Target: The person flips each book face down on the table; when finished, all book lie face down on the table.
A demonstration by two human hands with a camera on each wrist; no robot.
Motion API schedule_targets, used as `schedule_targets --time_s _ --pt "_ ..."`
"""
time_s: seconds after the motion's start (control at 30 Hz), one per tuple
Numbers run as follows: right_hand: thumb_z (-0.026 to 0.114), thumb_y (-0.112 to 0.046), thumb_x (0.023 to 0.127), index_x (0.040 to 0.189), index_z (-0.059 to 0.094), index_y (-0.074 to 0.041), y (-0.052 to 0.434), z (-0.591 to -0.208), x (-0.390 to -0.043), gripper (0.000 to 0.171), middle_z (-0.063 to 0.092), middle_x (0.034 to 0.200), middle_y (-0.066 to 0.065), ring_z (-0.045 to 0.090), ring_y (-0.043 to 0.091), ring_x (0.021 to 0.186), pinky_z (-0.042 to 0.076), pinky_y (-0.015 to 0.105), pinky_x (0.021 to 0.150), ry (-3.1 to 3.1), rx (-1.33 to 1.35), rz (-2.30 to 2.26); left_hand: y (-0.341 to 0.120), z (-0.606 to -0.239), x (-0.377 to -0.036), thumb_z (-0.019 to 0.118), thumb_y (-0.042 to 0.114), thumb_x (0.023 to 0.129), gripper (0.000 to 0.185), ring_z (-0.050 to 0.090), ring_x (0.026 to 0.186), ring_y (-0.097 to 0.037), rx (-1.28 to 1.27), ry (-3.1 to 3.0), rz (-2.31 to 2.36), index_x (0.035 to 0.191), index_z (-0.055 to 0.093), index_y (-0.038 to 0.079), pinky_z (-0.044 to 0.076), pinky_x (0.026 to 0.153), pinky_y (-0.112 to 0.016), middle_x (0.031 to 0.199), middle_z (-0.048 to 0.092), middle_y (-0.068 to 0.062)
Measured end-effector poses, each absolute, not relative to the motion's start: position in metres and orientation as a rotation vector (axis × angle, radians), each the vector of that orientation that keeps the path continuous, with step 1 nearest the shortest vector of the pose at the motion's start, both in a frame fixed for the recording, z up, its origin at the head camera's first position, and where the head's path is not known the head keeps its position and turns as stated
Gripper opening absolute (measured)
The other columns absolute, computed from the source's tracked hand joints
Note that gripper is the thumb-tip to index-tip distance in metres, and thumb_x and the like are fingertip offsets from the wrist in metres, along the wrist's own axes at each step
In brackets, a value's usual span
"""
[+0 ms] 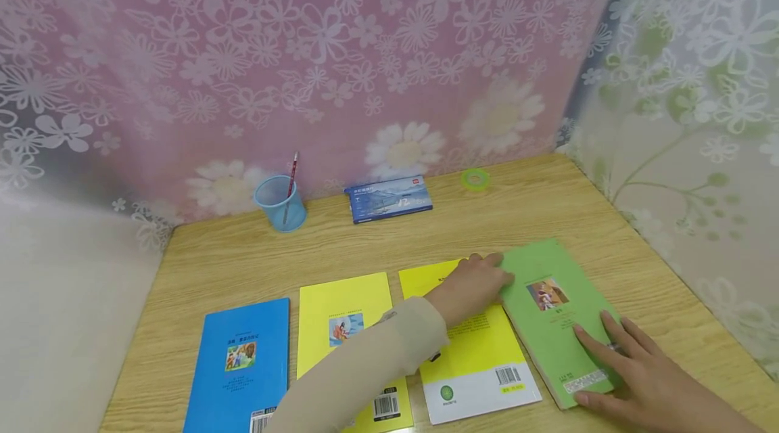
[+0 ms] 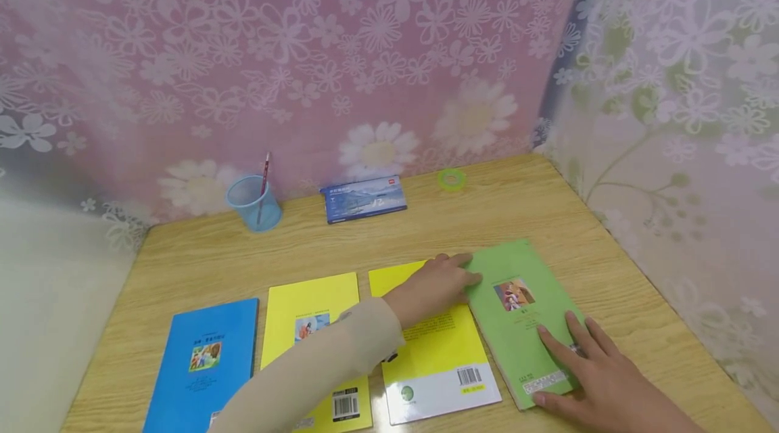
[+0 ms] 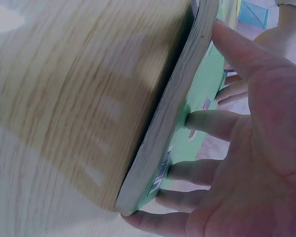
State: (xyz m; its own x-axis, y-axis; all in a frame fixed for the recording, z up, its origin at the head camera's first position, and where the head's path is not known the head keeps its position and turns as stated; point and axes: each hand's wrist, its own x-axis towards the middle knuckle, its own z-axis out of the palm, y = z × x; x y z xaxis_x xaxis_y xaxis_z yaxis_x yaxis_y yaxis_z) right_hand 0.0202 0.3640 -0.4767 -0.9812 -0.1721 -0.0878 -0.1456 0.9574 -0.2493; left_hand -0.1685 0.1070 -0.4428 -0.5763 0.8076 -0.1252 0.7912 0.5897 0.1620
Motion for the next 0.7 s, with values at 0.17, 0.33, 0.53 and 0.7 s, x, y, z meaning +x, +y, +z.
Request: schedule_targets --time_s 0.17,0.33,0.53,0.7 --pt "0.083 -0.061 0.082 0.158 0.050 -0.016 0.358 -0.474 0.021 0.094 0.036 0.155 0.046 0.039 0.071 0.134 0.045 0.083 0.088 3.016 -0.211 -0.326 0.114 -0.448 -0.171 0.070 0.034 0.101 0.047 0.058 0.137 -0.020 1.318 2.641 0.066 0.147 0.061 0.039 0.050 0.115 -0.041 0.164 0.045 0.003" --pt "0.084 -0.060 0.081 0.154 0.055 -0.012 0.353 -0.472 0.022 0.092 0.039 0.152 0.046 0.040 0.070 0.132 0.048 0.080 0.087 3.045 -0.194 -0.295 0.117 -0.454 -0.172 0.067 0.038 0.102 0.053 0.049 0.150 -0.022 1.310 2.653 -0.024 0.153 0.052 0.044 0.047 0.118 -0.044 0.171 0.036 0.004" --pt "0.082 -0.061 0.082 0.152 0.056 -0.009 0.350 -0.471 0.021 0.091 0.039 0.150 0.049 0.040 0.073 0.131 0.048 0.080 0.085 3.030 -0.168 -0.267 0.119 -0.451 -0.172 0.061 0.040 0.105 0.058 0.039 0.157 -0.022 1.274 2.622 -0.073 0.159 0.041 0.046 0.041 0.124 -0.047 0.175 0.026 0.007" --pt "0.080 -0.063 0.084 0.154 0.054 -0.009 0.353 -0.470 0.021 0.091 0.036 0.152 0.050 0.038 0.075 0.132 0.047 0.082 0.085 3.001 -0.148 -0.302 0.117 -0.445 -0.169 0.052 0.037 0.110 0.058 0.030 0.161 -0.023 1.259 2.580 -0.087 0.163 0.032 0.045 0.036 0.127 -0.048 0.178 0.018 0.007"
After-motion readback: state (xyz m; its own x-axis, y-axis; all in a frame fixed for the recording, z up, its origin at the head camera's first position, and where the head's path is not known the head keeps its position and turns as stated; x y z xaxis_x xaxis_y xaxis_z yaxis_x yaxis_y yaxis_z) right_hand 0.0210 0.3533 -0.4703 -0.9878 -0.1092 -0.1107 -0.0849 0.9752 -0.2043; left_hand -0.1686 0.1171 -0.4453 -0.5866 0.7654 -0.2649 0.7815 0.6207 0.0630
